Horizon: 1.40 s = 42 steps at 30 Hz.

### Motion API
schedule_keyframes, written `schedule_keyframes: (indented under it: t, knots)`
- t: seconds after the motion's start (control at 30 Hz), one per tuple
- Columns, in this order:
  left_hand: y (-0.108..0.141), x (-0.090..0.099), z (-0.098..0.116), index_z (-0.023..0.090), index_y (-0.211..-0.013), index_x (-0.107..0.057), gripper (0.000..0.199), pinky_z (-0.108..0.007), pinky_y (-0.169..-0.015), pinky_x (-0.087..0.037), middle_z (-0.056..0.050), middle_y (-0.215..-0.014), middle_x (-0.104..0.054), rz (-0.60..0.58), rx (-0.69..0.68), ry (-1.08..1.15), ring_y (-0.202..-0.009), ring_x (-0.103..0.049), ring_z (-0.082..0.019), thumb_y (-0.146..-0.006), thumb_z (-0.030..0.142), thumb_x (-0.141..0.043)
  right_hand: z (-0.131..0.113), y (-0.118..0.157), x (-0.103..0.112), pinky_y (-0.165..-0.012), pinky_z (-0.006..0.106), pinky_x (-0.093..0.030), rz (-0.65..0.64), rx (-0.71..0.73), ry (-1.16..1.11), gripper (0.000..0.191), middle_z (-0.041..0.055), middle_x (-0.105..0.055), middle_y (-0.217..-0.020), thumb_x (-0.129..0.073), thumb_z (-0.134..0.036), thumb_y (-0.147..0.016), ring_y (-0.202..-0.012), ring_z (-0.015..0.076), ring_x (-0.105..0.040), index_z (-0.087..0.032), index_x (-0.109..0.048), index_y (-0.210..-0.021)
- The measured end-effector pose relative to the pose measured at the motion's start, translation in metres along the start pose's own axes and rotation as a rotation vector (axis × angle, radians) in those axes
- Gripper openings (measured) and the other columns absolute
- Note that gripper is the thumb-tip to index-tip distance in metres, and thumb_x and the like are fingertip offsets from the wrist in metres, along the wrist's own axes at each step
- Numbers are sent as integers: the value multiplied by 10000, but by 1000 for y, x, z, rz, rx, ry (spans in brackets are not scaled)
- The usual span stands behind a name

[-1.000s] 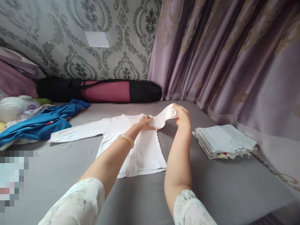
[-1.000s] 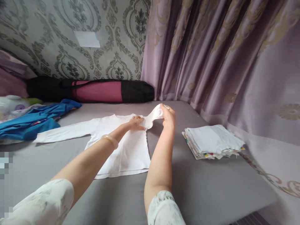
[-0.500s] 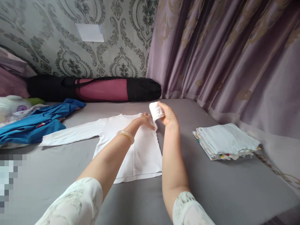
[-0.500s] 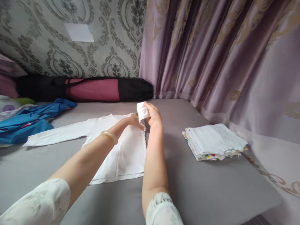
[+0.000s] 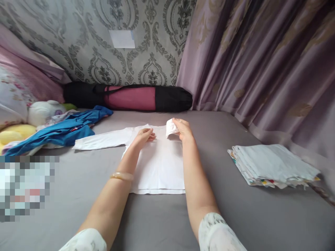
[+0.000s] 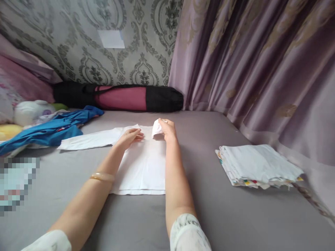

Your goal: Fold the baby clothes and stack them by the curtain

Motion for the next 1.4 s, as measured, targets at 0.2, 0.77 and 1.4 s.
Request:
schedule_keyframes:
  t: [0.2, 0.77, 1.4]
  knots:
    - [7, 7, -4, 133, -1025, -545, 447, -303, -765, -557, -128, -886, -688, 10, 45, 136, -784, -697, -180, -904, 563, -527, 23, 11, -39, -732, 286, -556, -282, -91, 89, 279, 52, -707, -875, -638, -469, -855, -836, 174, -672, -192, -651, -880]
    - [8, 28, 0, 178, -1422, -430, 796, -271, -688, -475, 9, -778, -574, -34, -120, -458, -706, -590, -160, -676, 279, -689, -9, -11, 54, -889, 347, -523, 75, 94, 193, 354, 153, -673, -1196, -395, -362, -973, -1060, 194, -659, -173, -634, -1152]
    - [6, 34, 16, 141, -1113, -718, 441, -340, -923, -482, -83, -1034, -677, 204, -445, -584, -921, -623, -209, -755, 161, -462, 54, 8, 13, -1191, 462, -80, -78, 239, 1542, 613, 145, -143, -1621, -215, -388, -1020, -1495, 260, -77, -43, -239, -1526]
Point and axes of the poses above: each hand's wrist, its own y-axis away from the middle knuckle, its own x-axis out of the back of the hand, z = x × y, the point moved 4 cm from there along -y, towards the middle knuckle
